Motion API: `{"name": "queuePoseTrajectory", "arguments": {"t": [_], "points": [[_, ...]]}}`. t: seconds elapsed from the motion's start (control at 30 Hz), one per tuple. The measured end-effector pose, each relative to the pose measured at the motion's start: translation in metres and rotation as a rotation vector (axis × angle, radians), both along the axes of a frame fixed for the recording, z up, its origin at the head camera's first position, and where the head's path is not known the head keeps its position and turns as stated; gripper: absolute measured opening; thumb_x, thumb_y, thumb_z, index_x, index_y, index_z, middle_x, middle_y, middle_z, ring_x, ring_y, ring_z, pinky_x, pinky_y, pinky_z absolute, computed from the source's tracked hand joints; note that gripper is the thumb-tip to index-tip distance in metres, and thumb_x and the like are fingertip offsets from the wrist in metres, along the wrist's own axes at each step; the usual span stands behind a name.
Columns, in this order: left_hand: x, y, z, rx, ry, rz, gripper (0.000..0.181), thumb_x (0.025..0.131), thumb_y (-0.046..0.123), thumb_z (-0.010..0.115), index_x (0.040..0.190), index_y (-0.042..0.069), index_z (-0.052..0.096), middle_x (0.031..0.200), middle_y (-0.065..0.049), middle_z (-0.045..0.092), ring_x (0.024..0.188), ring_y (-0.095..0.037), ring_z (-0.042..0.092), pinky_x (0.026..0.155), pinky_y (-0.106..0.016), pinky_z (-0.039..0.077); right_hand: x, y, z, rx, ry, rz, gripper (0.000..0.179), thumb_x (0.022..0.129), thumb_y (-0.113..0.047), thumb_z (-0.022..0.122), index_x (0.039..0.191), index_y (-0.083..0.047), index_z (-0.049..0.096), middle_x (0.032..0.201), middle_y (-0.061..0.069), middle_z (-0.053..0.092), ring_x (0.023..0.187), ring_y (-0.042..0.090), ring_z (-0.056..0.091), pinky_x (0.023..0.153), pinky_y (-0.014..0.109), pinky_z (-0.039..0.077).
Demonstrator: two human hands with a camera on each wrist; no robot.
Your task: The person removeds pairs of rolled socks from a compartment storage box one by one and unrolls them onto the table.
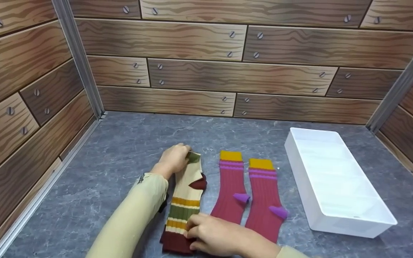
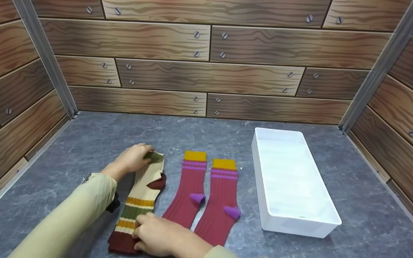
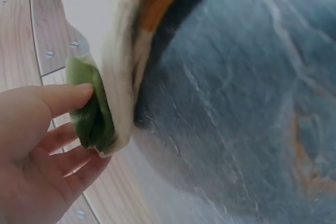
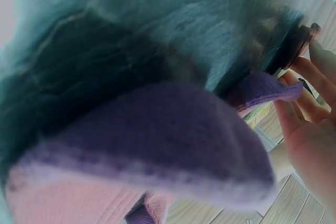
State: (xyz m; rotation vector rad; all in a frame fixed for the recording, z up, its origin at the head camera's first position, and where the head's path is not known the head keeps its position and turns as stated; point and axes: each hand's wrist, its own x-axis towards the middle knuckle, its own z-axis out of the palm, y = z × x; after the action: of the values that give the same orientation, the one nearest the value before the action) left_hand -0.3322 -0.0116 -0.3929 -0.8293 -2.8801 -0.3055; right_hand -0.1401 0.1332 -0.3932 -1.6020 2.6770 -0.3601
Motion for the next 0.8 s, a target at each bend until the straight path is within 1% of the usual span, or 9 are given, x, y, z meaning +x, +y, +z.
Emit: {"name": "queuePoseTrajectory", "arguments": {"t": [0.2,0.33,0.37,0.43,0.5,0.57,0.63,0.7,0.8], "points": [[-0.005,-0.003,-0.005,0.011,0.106,0.055,0.018,0.082,0.015,0.065,0.099,0.01,0.064,0.098,-0.01,0.055,0.091,-0.029,0.056,0.076,-0.045,0.047,0.002,-0.001,-0.001,-0.006,-0.007,0.014,0.02,0.09,-0.024,0.056,0.103,-0.015,0.068,0.104,-0.002,0.056,0.095,0.006,0.052,0.082,0.012,0.04],[-0.007,-0.002,-0.006,0.028,0.159,0.084,0.021,0.081,0.016,0.067,0.098,0.007,0.059,0.097,-0.011,0.054,0.092,-0.03,0.055,0.076,-0.046,0.046,0.002,-0.003,-0.001,-0.005,0.02,0.017,0.019,0.089,-0.024,0.057,0.102,-0.015,0.068,0.103,-0.002,0.057,0.095,0.006,0.052,0.082,0.012,0.04],[-0.007,-0.001,-0.005,0.039,0.159,0.088,0.02,0.081,0.018,0.066,0.095,0.007,0.057,0.095,-0.011,0.055,0.09,-0.03,0.056,0.074,-0.045,0.047,0.002,-0.003,-0.001,-0.006,0.022,0.016,0.019,0.089,-0.024,0.057,0.102,-0.015,0.068,0.103,-0.002,0.057,0.095,0.006,0.052,0.082,0.012,0.04],[-0.006,0.0,-0.003,0.063,0.127,0.09,0.015,0.084,0.022,0.063,0.086,0.009,0.055,0.085,-0.008,0.057,0.08,-0.027,0.058,0.068,-0.043,0.047,0.002,-0.003,0.0,-0.009,0.016,0.012,0.019,0.089,-0.024,0.057,0.102,-0.015,0.068,0.103,-0.002,0.057,0.095,0.006,0.052,0.082,0.012,0.04],[-0.005,0.002,-0.001,0.086,0.07,0.083,0.022,0.086,0.029,0.058,0.072,0.012,0.053,0.071,-0.003,0.056,0.067,-0.022,0.056,0.06,-0.039,0.046,0.002,-0.003,0.0,-0.011,0.004,0.007,0.019,0.089,-0.024,0.057,0.103,-0.015,0.068,0.103,-0.002,0.057,0.095,0.006,0.052,0.082,0.011,0.04],[-0.004,0.003,0.002,0.093,-0.01,0.058,0.032,0.088,0.035,0.052,0.061,0.016,0.048,0.06,0.002,0.051,0.057,-0.016,0.05,0.055,-0.035,0.042,0.002,-0.002,0.0,-0.013,-0.001,0.006,0.02,0.089,-0.024,0.058,0.103,-0.015,0.068,0.103,-0.003,0.057,0.095,0.005,0.052,0.081,0.01,0.04],[-0.003,0.004,0.004,0.075,-0.071,0.015,0.037,0.087,0.035,0.049,0.054,0.019,0.044,0.053,0.004,0.044,0.052,-0.014,0.042,0.052,-0.032,0.038,0.002,-0.002,0.0,-0.013,0.019,0.006,0.019,0.088,-0.024,0.058,0.102,-0.015,0.068,0.102,-0.003,0.057,0.094,0.005,0.052,0.081,0.011,0.04],[-0.002,0.005,0.005,0.044,-0.097,-0.026,0.036,0.085,0.032,0.049,0.052,0.02,0.042,0.051,0.005,0.041,0.051,-0.013,0.039,0.051,-0.03,0.035,0.002,-0.002,0.0,-0.017,0.046,0.009,0.018,0.088,-0.024,0.059,0.1,-0.015,0.069,0.101,-0.003,0.057,0.093,0.005,0.052,0.081,0.011,0.04],[-0.003,0.005,0.004,0.006,-0.081,-0.051,0.03,0.082,0.026,0.051,0.054,0.02,0.042,0.054,0.005,0.041,0.052,-0.013,0.037,0.05,-0.03,0.034,0.003,-0.002,-0.001,-0.022,0.089,0.013,0.016,0.087,-0.023,0.061,0.098,-0.016,0.069,0.099,-0.003,0.057,0.092,0.006,0.052,0.081,0.011,0.04]]}}
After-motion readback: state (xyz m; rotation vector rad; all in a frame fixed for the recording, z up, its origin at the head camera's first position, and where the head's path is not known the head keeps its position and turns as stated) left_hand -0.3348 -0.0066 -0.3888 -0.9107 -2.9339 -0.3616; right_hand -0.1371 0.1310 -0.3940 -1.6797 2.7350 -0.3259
